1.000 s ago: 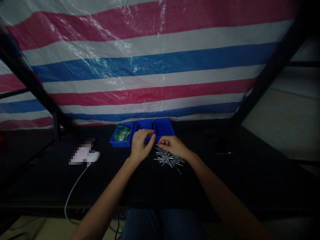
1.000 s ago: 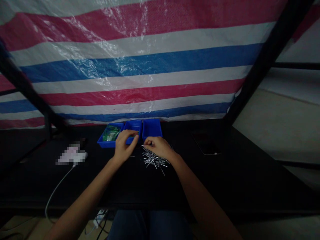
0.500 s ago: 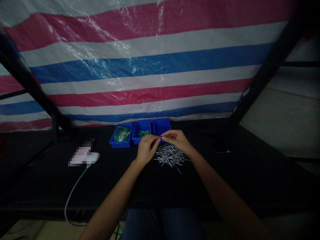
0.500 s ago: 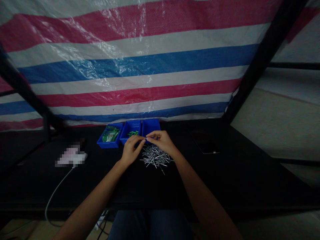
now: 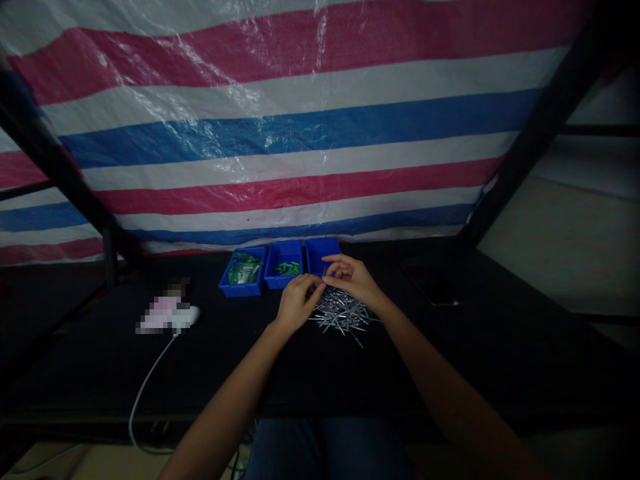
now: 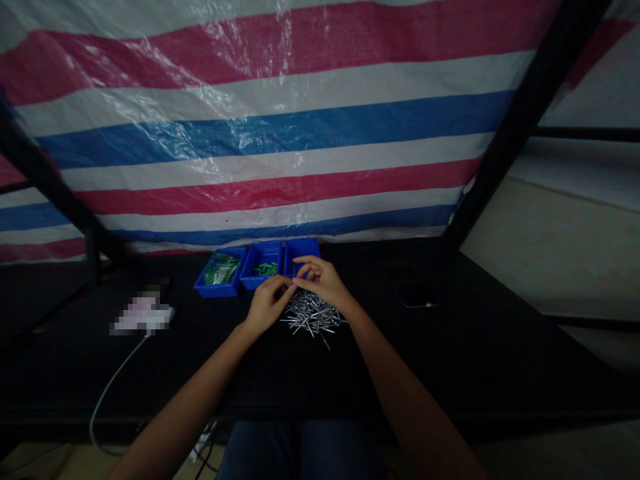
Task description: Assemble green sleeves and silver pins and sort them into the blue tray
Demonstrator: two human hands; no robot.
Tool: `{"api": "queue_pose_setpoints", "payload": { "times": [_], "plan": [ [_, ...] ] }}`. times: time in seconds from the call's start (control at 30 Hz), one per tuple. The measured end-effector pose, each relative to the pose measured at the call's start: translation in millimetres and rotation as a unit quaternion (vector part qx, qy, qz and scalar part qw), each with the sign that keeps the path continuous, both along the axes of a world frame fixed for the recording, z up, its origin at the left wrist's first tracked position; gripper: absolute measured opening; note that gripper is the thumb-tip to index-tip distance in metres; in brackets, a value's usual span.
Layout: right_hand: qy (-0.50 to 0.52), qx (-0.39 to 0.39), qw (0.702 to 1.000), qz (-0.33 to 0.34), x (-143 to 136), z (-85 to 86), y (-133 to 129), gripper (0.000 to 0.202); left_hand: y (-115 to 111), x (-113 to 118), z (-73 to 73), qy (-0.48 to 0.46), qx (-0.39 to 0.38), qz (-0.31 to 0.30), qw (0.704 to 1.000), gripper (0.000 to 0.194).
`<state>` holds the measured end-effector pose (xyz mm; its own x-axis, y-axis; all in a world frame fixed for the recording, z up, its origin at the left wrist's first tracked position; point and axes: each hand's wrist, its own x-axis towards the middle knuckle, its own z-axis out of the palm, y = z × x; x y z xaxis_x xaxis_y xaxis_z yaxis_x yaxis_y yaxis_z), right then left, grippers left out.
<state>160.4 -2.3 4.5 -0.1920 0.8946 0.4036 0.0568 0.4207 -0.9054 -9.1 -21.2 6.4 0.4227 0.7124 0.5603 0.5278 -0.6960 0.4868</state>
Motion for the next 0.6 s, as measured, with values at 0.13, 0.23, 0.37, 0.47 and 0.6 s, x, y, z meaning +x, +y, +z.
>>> {"api": "queue_pose_setpoints", "payload": {
  "times": [0.13,0.23,0.37,0.47,0.6],
  "plan": [
    [-0.035,-0.005,0.999,0.003,-0.5,3.7,-4.1,0.032,0.3,0.4,-1.0,0.001,-0.006,0.0,1.0,0.02],
    [-0.052,0.005,0.999,-0.008,-0.5,6.1,-6.3,0.029,0.6,0.1,-0.8,0.001,-0.005,0.002,1.0,0.02],
    [-0.059,0.033,0.998,-0.019,-0.6,5.8,-5.9,0.024,1.0,-0.4,-0.7,0.002,-0.008,0.006,1.0,0.02],
    [-0.063,0.047,0.997,-0.021,-0.7,4.5,-4.5,0.02,1.2,-0.4,-1.2,0.011,-0.009,0.011,1.0,0.019],
    [-0.063,0.052,0.997,-0.017,-0.5,4.3,-3.8,0.018,1.0,-0.1,-1.2,0.018,-0.004,0.017,1.0,0.019]
  ]
}}
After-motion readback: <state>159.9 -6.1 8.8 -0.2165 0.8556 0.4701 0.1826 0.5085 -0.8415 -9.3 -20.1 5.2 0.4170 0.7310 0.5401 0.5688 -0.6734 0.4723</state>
